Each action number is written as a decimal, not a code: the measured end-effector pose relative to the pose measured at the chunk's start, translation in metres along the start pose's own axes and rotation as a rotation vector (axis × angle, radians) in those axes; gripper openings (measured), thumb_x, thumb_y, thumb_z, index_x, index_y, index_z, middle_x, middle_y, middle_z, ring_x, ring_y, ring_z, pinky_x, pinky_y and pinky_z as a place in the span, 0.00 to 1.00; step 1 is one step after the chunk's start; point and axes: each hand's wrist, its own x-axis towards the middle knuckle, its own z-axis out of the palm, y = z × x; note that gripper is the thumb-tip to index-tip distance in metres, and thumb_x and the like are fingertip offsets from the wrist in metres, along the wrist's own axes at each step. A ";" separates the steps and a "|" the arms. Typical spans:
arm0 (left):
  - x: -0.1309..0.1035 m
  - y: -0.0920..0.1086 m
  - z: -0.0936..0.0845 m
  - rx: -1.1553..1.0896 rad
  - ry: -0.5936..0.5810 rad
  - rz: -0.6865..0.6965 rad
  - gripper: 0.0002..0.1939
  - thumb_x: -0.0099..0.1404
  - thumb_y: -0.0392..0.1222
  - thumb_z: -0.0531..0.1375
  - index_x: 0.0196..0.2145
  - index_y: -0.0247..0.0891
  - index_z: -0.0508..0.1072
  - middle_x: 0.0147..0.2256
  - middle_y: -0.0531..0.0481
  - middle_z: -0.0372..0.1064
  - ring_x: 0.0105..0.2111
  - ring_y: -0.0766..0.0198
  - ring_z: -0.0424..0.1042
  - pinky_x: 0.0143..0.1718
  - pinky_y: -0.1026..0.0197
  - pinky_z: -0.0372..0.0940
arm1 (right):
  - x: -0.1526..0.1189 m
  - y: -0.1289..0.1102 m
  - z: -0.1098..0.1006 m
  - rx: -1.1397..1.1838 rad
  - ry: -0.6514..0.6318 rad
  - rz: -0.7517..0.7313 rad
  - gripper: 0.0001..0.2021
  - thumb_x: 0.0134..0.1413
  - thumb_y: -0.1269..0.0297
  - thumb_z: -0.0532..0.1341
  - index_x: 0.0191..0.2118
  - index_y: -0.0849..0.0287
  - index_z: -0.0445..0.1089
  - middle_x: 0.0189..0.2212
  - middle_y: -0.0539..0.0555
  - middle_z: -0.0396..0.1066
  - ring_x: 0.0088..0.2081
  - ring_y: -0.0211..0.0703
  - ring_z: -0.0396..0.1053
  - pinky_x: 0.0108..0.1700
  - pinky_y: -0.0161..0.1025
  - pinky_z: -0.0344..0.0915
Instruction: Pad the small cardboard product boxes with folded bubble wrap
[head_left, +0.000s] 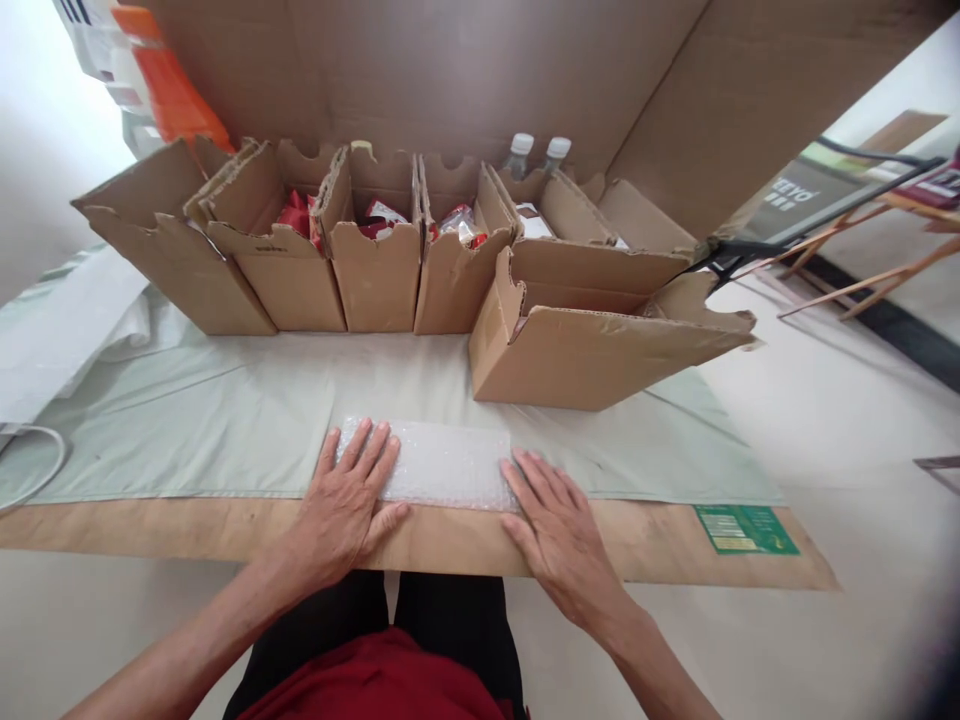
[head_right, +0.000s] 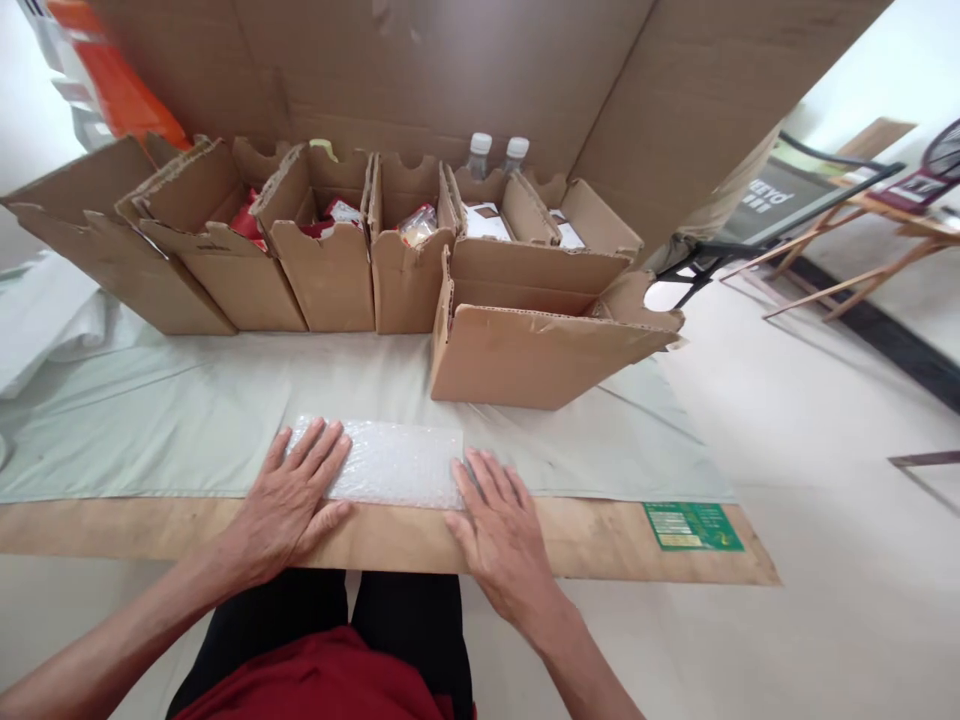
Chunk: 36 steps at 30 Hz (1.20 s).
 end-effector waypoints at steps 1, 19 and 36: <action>0.001 0.000 -0.002 -0.015 0.012 0.002 0.31 0.74 0.54 0.52 0.67 0.33 0.63 0.69 0.34 0.58 0.70 0.38 0.53 0.69 0.32 0.44 | -0.001 0.006 -0.005 0.010 0.051 0.047 0.22 0.74 0.57 0.48 0.64 0.57 0.67 0.64 0.60 0.68 0.66 0.57 0.64 0.62 0.60 0.62; 0.013 -0.028 -0.053 -0.285 0.034 -0.515 0.08 0.62 0.45 0.54 0.29 0.42 0.68 0.26 0.52 0.69 0.27 0.60 0.69 0.30 0.59 0.63 | 0.037 -0.034 -0.025 0.433 0.031 0.225 0.05 0.64 0.63 0.58 0.42 0.54 0.71 0.36 0.52 0.78 0.36 0.45 0.75 0.42 0.42 0.70; -0.014 -0.022 -0.054 -0.391 0.002 0.095 0.36 0.59 0.28 0.54 0.66 0.41 0.64 0.68 0.41 0.58 0.71 0.44 0.52 0.68 0.39 0.57 | 0.026 -0.087 -0.004 1.146 -0.161 0.448 0.15 0.63 0.59 0.61 0.49 0.57 0.80 0.34 0.54 0.80 0.32 0.43 0.76 0.38 0.39 0.74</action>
